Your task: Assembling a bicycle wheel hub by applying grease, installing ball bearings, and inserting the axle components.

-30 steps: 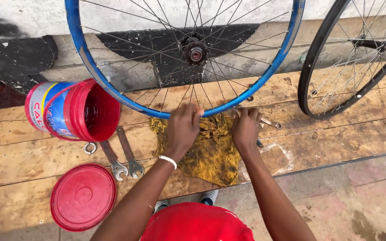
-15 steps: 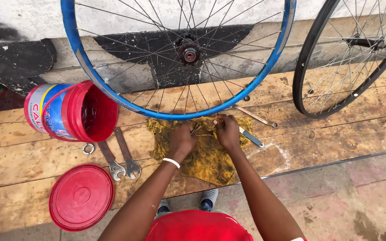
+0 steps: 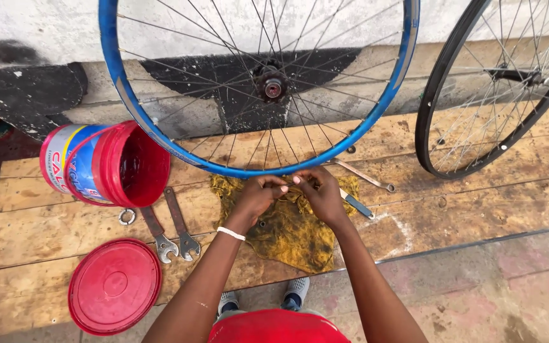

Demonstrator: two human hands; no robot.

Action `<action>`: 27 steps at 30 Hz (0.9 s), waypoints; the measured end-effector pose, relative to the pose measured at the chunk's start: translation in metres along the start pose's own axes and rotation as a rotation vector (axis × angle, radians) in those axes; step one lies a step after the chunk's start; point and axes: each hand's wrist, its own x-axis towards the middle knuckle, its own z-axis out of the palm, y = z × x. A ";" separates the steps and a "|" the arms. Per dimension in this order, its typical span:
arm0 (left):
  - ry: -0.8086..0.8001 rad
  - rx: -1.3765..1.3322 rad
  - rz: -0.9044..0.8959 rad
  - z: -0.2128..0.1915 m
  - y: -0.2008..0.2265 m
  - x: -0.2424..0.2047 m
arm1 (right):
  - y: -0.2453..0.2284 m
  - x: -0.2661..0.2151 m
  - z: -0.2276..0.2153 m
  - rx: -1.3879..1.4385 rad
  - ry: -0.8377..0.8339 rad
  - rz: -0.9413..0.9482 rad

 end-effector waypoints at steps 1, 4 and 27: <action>0.004 0.001 0.007 0.000 -0.001 0.004 | 0.009 0.003 0.002 0.000 -0.001 -0.009; 0.041 0.015 0.093 0.004 -0.003 0.006 | 0.029 0.002 0.006 0.061 0.007 0.163; 0.404 -0.003 0.173 0.043 -0.048 0.035 | 0.064 -0.018 0.027 0.256 -0.025 0.337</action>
